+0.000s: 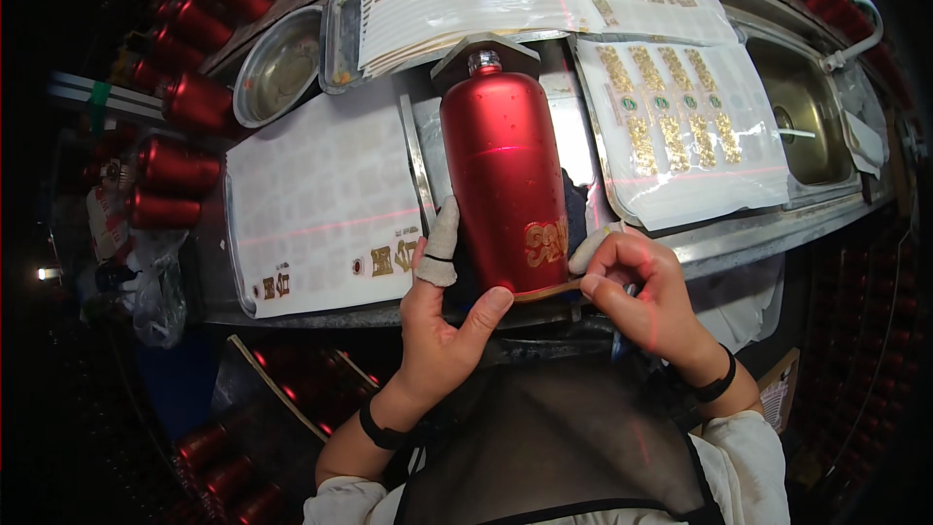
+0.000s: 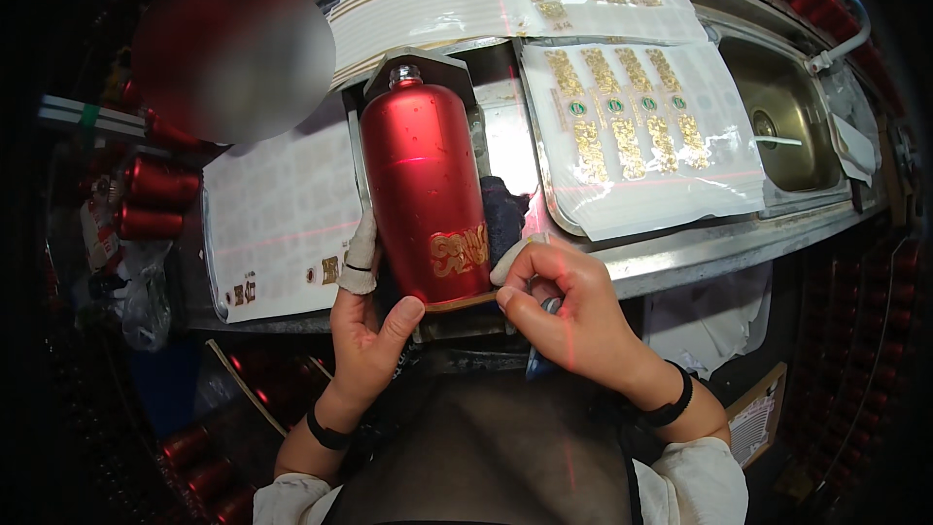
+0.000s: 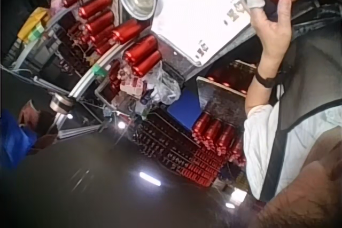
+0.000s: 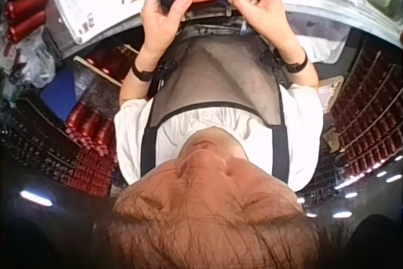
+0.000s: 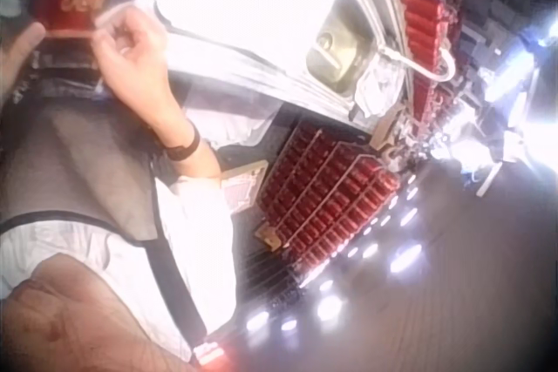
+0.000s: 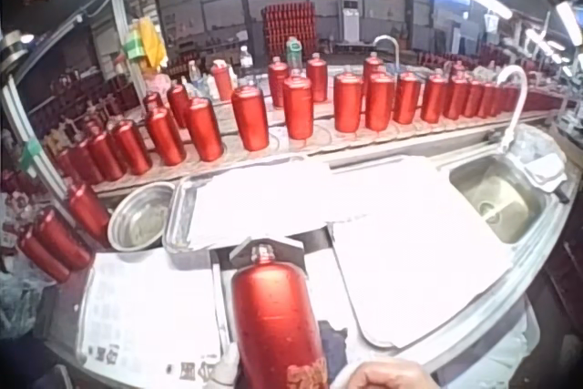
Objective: Applying labels and wiping down red bottles on an assembly line.
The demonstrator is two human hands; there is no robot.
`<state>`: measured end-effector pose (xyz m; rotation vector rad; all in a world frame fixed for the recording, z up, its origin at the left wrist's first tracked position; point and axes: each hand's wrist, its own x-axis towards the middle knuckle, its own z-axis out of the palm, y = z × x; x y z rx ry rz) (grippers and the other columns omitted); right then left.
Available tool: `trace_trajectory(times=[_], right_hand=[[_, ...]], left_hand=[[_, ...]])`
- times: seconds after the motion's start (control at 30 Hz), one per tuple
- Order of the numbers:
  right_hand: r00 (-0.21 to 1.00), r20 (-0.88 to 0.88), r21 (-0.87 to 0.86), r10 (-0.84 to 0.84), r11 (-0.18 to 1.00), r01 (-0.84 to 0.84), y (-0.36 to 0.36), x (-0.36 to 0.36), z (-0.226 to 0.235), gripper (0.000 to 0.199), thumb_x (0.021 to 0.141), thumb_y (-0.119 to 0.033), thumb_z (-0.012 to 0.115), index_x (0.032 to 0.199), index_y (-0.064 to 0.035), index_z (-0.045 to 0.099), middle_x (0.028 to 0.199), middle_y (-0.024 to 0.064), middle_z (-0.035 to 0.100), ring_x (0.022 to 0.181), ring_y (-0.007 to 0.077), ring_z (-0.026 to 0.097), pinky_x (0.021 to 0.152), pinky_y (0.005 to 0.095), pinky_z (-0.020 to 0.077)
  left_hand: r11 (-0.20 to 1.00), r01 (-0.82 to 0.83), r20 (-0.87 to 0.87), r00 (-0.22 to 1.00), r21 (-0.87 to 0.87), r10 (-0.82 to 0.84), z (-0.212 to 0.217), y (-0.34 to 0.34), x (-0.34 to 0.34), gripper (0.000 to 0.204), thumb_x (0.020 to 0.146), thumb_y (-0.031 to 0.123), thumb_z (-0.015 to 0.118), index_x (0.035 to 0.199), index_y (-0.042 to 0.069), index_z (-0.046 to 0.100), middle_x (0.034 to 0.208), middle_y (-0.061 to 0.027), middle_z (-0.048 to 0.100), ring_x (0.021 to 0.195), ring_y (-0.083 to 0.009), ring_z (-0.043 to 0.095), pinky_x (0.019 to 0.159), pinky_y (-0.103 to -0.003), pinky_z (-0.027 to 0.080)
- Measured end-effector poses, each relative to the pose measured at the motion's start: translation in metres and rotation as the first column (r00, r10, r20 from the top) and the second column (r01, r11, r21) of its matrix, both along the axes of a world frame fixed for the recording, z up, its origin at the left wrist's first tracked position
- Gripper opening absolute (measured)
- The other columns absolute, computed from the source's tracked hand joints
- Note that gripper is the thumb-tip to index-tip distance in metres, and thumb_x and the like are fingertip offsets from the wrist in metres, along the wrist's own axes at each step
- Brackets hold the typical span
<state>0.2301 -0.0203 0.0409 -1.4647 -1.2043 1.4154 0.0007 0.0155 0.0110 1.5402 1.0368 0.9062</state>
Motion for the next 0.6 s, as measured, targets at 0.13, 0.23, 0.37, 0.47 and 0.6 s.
trace_trajectory(times=[0.13, 0.23, 0.37, 0.47, 0.6], right_hand=[[1.0, -0.015, 0.016, -0.008, 1.0, 0.008, -0.002, -0.001, -0.006, 0.013, 0.086, -0.007, 0.069, 0.081, -0.0004, 0.059, 0.082, 0.0018, 0.056, 0.068, 0.0049, 0.049, 0.059, 0.0218, 0.04], [0.999, 0.054, 0.086, -0.002, 0.996, -0.003, 0.001, -0.001, -0.01, 0.02, 0.083, -0.013, 0.075, 0.081, -0.0015, 0.059, 0.079, 0.0014, 0.055, 0.066, 0.0064, 0.048, 0.058, 0.0237, 0.0385], [0.965, 0.258, 0.29, -0.044, 0.956, -0.035, 0.006, -0.015, -0.016, 0.037, 0.076, -0.026, 0.085, 0.078, -0.0025, 0.056, 0.074, 0.006, 0.054, 0.064, 0.0164, 0.049, 0.058, 0.0308, 0.0398], [0.954, 0.288, 0.333, -0.079, 0.943, -0.022, 0.006, -0.02, -0.019, 0.041, 0.073, -0.026, 0.087, 0.076, -0.0026, 0.054, 0.072, 0.0101, 0.054, 0.067, 0.0238, 0.051, 0.06, 0.0358, 0.0421], [0.955, 0.287, 0.29, -0.078, 0.957, -0.009, 0.008, -0.02, -0.018, 0.042, 0.072, -0.026, 0.087, 0.075, -0.0025, 0.053, 0.071, 0.0093, 0.053, 0.066, 0.0227, 0.051, 0.059, 0.0347, 0.0421]], left_hand=[[0.999, -0.03, 0.053, 0.998, -0.017, 0.031, -0.005, -0.004, -0.002, 0.075, 0.091, 0.017, 0.07, 0.151, -0.005, 0.031, 0.148, -0.0209, 0.046, 0.141, -0.0281, 0.039, 0.118, -0.039, 0.02], [0.997, -0.069, 0.055, 0.996, -0.043, 0.071, -0.003, -0.008, -0.019, 0.068, 0.091, 0.023, 0.068, 0.147, -0.004, 0.042, 0.152, -0.0237, 0.041, 0.143, -0.0328, 0.037, 0.119, -0.045, 0.017], [0.911, 0.253, -0.484, 0.873, 0.327, -0.069, 0.021, -0.012, -0.034, 0.05, 0.088, 0.035, 0.069, 0.13, 0.008, 0.066, 0.155, -0.0287, 0.032, 0.142, -0.0455, 0.036, 0.115, -0.063, 0.012], [0.817, 0.402, -0.647, 0.761, 0.413, -0.047, 0.022, -0.021, -0.023, 0.046, 0.089, 0.035, 0.068, 0.13, 0.013, 0.066, 0.156, -0.0319, 0.028, 0.143, -0.0483, 0.031, 0.113, -0.067, 0.007], [0.851, 0.347, -0.636, 0.772, 0.394, -0.02, 0.014, -0.025, -0.031, 0.047, 0.089, 0.033, 0.068, 0.132, 0.013, 0.065, 0.155, -0.0356, 0.026, 0.143, -0.0489, 0.031, 0.114, -0.067, 0.006]])
